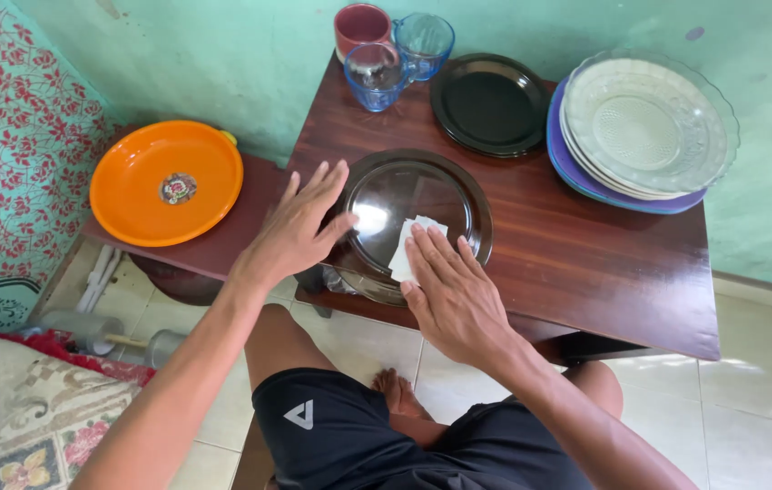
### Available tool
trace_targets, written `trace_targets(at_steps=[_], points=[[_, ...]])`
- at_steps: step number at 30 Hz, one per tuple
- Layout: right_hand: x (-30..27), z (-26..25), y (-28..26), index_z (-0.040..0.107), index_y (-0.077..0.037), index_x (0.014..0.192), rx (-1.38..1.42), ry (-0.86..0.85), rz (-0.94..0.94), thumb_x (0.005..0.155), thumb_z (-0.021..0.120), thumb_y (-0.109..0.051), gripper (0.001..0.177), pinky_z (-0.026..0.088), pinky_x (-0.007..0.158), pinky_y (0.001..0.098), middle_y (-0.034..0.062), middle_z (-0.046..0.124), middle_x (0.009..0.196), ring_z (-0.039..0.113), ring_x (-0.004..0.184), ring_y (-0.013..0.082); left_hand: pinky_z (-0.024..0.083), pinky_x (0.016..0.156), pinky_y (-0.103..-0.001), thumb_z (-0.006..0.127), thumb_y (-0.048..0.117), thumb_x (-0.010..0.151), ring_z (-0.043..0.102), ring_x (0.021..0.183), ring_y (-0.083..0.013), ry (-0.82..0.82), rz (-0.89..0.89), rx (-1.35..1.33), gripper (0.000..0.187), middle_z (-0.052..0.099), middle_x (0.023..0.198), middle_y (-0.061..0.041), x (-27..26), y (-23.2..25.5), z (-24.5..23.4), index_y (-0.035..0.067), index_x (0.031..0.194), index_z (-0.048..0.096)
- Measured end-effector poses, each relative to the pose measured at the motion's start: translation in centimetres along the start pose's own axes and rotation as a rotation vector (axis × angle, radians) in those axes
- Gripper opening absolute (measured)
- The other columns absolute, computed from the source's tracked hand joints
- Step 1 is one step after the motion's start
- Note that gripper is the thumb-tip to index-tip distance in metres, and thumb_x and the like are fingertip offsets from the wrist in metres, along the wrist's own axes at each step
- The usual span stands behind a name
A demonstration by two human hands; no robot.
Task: Wiping clean or drying plates using a piece of tissue paper.
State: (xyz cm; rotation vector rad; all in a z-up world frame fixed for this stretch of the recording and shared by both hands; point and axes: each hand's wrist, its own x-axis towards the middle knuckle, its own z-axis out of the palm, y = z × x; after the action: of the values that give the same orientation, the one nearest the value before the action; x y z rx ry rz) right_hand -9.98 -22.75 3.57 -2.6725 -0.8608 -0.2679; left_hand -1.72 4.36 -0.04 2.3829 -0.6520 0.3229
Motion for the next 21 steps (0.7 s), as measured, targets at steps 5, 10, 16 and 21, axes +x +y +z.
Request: trace_targets(at_steps=[5,10,16,21], points=[[6.3,1.8,1.0,0.041,0.002,0.152,-0.021,-0.051,-0.066,0.107,0.037,-0.034,0.058,0.019,0.123,0.0506,0.0202,0.036,0.163,0.030,0.152,0.0347,0.013,0.122,-0.058,0.061,0.068,0.084,0.024,0.154,-0.0343,-0.206,-0.061,0.160,0.099,0.035,0.164,-0.014,-1.4,0.5,-2.4,0.000,0.153,0.039],[5.3,0.2,0.0,0.039,0.001,0.154,0.000,-0.111,-0.182,0.106,0.037,-0.033,0.059,0.018,0.124,0.0495,0.0190,0.035,0.164,0.029,0.153,0.0329,0.010,0.121,-0.060,0.066,0.076,0.074,0.022,0.154,-0.0335,-0.245,-0.046,0.184,0.111,0.034,0.164,-0.011,-1.3,-0.2,-2.3,0.003,0.153,0.040],[4.7,-0.4,3.8,0.037,0.001,0.155,-0.084,-0.165,-0.249,0.105,0.036,-0.034,0.061,0.016,0.122,0.0499,0.0188,0.033,0.163,0.027,0.152,0.0324,0.009,0.121,-0.061,0.064,0.081,0.073,0.023,0.154,-0.0339,-0.203,-0.031,0.193,0.115,0.036,0.163,-0.011,-1.5,-1.1,-1.6,0.003,0.153,0.040],[11.5,3.0,3.0,0.042,0.001,0.152,-0.040,-0.119,-0.224,0.107,0.036,-0.033,0.057,0.018,0.124,0.0492,0.0182,0.037,0.163,0.028,0.154,0.0329,0.007,0.122,-0.060,0.063,0.083,0.071,0.024,0.153,-0.0323,-0.210,-0.040,0.215,0.117,0.039,0.161,-0.010,-1.5,-0.7,-1.8,0.005,0.154,0.039]])
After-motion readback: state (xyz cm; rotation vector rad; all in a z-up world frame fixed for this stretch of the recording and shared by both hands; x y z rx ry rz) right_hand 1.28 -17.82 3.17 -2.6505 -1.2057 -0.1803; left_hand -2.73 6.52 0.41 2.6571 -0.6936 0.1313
